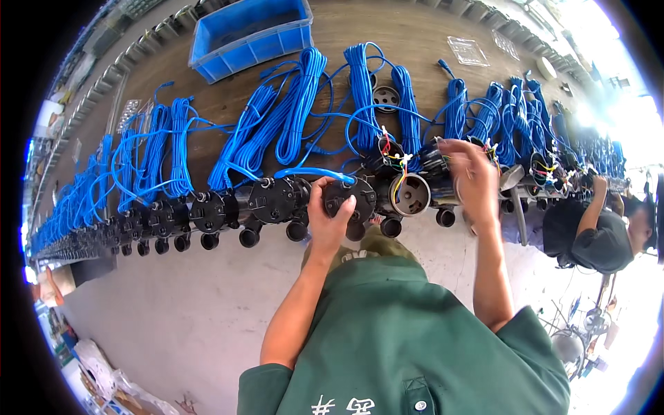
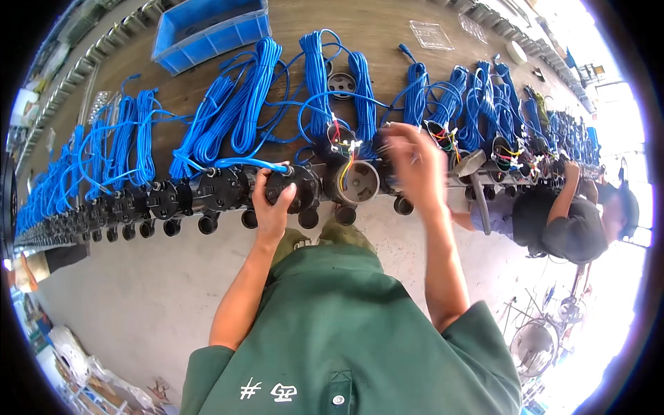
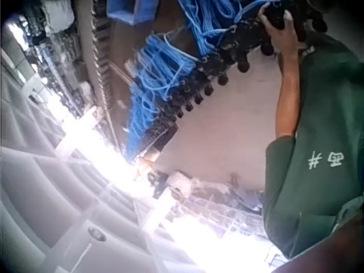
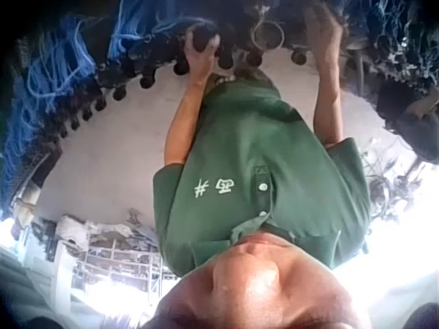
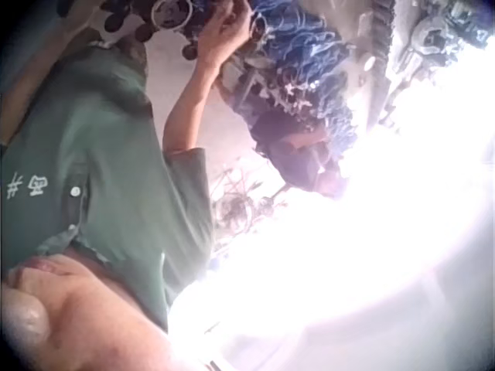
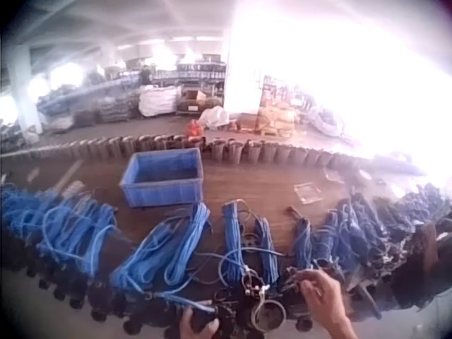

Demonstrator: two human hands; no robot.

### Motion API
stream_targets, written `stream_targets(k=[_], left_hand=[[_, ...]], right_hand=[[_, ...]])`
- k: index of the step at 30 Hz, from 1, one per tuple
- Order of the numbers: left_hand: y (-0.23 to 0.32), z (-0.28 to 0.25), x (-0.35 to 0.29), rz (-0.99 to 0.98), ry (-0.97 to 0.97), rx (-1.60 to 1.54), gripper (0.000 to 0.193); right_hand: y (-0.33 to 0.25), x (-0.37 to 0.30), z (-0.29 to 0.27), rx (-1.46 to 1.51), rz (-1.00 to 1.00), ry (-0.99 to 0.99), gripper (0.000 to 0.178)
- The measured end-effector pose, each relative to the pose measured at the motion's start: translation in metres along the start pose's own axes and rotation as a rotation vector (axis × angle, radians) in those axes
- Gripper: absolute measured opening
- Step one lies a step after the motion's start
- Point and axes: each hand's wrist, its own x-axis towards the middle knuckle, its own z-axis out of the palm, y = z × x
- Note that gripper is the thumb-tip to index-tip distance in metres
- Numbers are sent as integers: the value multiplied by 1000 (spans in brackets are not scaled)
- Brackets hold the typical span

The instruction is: The person assembles water pumps by fitting components together and tapping them into place with a hammer.

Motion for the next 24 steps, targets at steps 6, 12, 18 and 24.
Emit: stream_targets(k=[6, 12, 18, 24], left_hand=[[-10, 12, -13, 115, 148, 79, 50], [-12, 12, -14, 87, 176, 32, 51], [-6, 14, -11, 46, 153, 12, 51], [-13, 6, -8, 97, 111, 55, 52]], right_hand=[[177, -77, -125, -416, 258, 525, 24], [224, -107, -129, -911, 249, 161, 57], [240, -87, -142, -859, 382, 213, 35], [118, -109, -122, 413, 599, 228, 29]])
